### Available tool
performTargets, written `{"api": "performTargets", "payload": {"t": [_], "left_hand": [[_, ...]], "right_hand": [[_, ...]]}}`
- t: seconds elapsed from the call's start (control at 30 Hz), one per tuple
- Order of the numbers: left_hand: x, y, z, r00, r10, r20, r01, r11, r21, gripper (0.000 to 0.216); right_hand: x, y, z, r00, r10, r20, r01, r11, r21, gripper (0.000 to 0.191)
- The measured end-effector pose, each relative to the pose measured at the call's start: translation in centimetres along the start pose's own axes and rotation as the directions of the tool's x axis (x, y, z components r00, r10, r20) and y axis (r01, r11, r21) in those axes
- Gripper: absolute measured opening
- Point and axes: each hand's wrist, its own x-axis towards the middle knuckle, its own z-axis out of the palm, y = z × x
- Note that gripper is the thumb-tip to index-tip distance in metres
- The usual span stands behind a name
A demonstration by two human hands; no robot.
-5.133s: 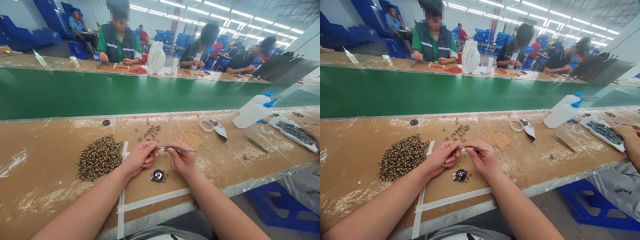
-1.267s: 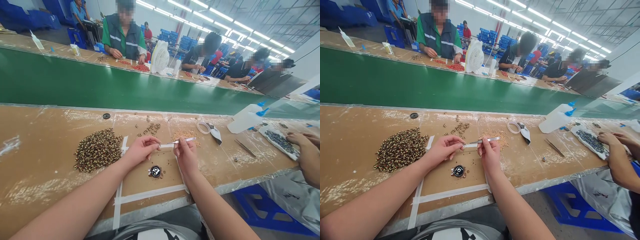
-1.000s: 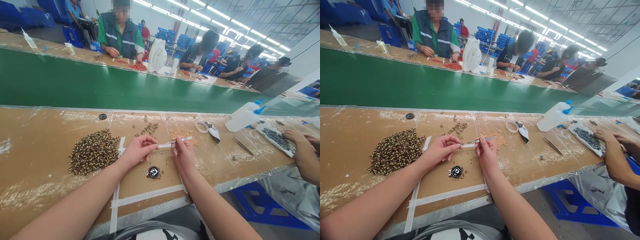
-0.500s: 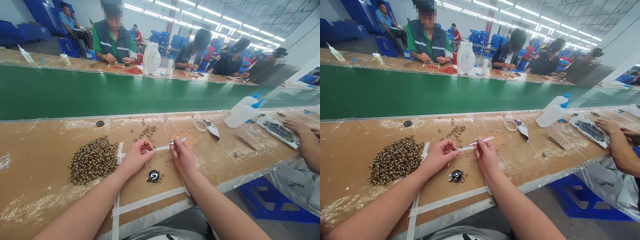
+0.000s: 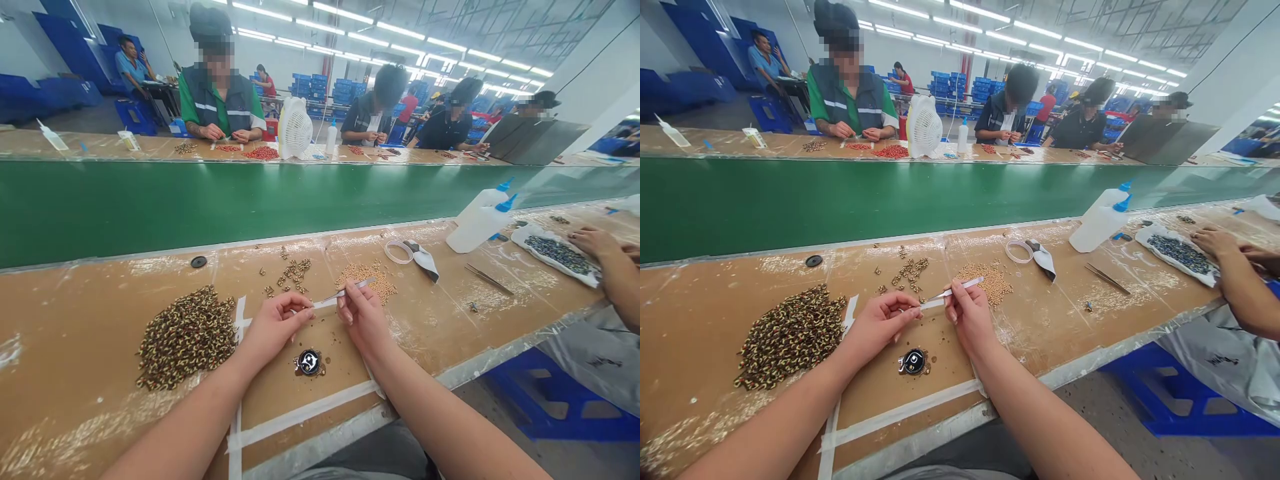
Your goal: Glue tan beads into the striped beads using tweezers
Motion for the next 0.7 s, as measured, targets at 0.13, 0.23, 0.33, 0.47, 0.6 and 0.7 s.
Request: {"api": "performTargets", "payload": {"t": [0.13,0.23,0.33,0.47,0.6,0.7], "left_hand": [[0.0,0.1,-0.2,0.999,-0.037,-0.012,0.037,0.999,0.038,0.034],[-0.2,0.5,-0.3,0.999,-0.053,0.007,0.052,0.994,0.093,0.034],[-0.4,1.0,-0.3,0.999,-0.027,0.032,0.022,0.99,0.136,0.034],[-0.3,0.9,-0.2,1.0,0.001,0.024,-0.003,0.997,0.079,0.033],[-0.1,0.3,-0.2,1.0,-0.015,0.012,0.014,0.999,0.029,0.045],[-0.2,0.2,-0.1,0.999,-0.001,0.034,-0.003,0.994,0.108,0.04]], "right_hand": [[0.0,0.1,0.0,1.0,0.002,-0.013,-0.001,1.0,0.027,0.039],[0.0,0.0,0.1,1.0,0.012,-0.018,-0.012,0.999,0.035,0.039],[0.0,0.0,0.2,1.0,0.017,-0.018,-0.016,0.999,0.036,0.039],[0.0,0.0,0.1,1.0,0.012,-0.019,-0.012,1.0,0.029,0.039],[-0.1,0.1,0.0,1.0,0.013,-0.012,-0.013,1.0,0.011,0.038],[-0.1,0.1,0.0,1.0,0.014,-0.011,-0.013,1.0,0.013,0.038]]}}
